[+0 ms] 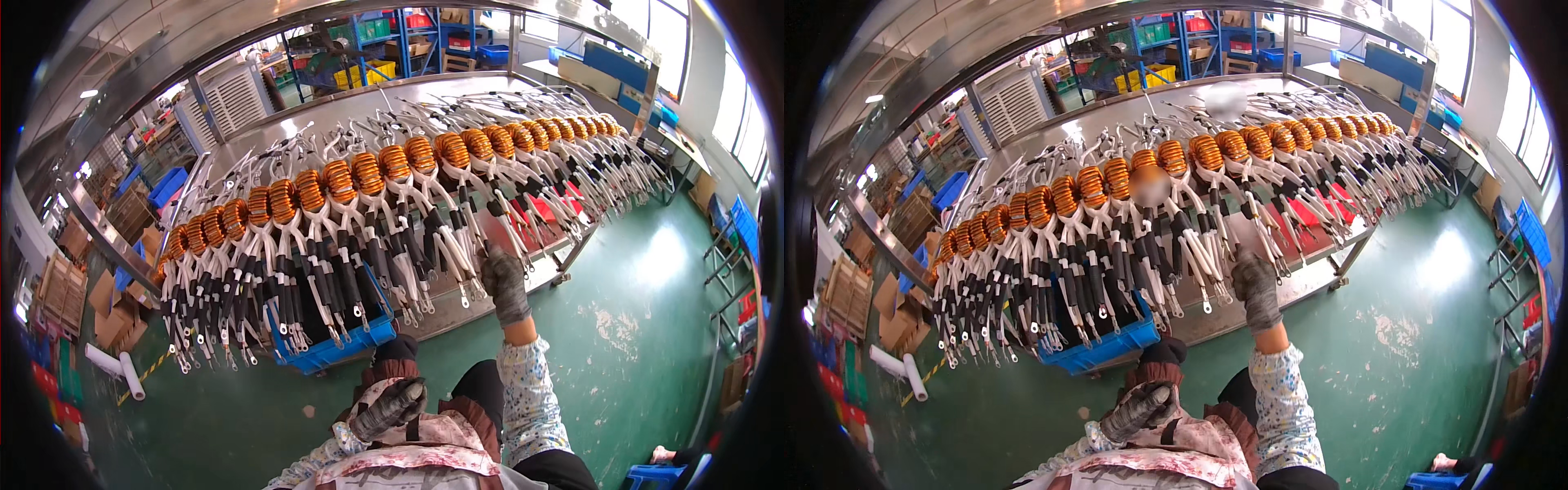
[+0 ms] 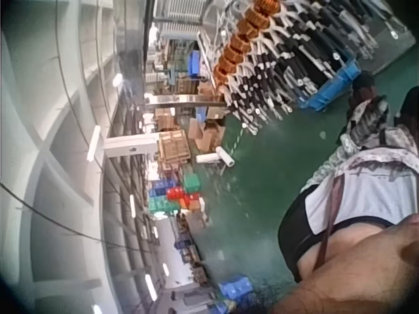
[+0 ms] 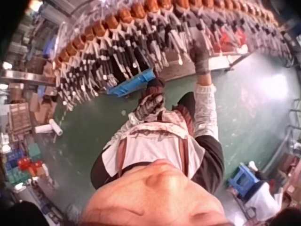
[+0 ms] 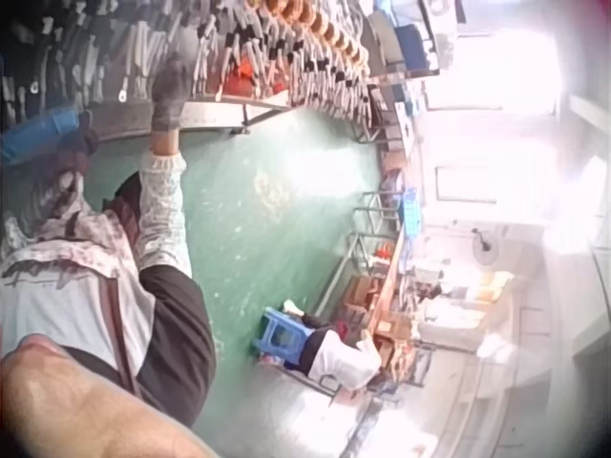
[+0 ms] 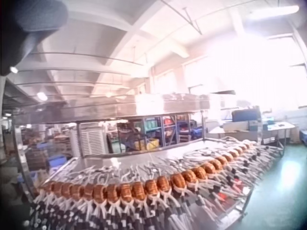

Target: Manually assembling or inspecting industrial components with copper coils on an assembly line.

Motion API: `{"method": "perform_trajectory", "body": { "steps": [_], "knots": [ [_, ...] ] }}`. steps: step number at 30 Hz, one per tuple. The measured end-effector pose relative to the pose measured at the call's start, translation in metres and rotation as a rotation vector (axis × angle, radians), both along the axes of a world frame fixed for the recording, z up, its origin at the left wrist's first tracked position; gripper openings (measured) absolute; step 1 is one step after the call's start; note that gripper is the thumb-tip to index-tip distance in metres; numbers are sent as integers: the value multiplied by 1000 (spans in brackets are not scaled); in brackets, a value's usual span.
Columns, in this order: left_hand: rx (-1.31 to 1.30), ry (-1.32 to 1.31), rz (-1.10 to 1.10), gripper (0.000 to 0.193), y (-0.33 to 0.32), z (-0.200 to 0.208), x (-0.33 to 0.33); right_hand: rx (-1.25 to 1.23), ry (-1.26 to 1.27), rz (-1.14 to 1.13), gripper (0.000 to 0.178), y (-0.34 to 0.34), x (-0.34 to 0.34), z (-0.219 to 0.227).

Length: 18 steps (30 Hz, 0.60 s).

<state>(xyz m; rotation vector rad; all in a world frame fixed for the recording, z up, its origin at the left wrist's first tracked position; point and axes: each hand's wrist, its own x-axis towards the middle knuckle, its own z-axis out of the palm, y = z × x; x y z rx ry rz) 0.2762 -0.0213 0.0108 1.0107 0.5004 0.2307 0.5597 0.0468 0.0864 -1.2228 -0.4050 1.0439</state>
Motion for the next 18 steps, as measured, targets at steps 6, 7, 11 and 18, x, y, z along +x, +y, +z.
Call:
{"method": "perform_trajectory", "body": {
  "steps": [6,7,11,18],
  "knots": [
    [-103,51,-34,36,-3,1,7,251,73,48,22,11,19,-16],
    [-103,49,-36,36,-3,10,10,212,238,159,22,11,21,-11],
    [-19,24,36,36,-5,31,12,203,208,183,20,2,24,-18],
    [-151,-14,11,25,4,0,0,323,21,8,19,21,29,-42]
  ]
}}
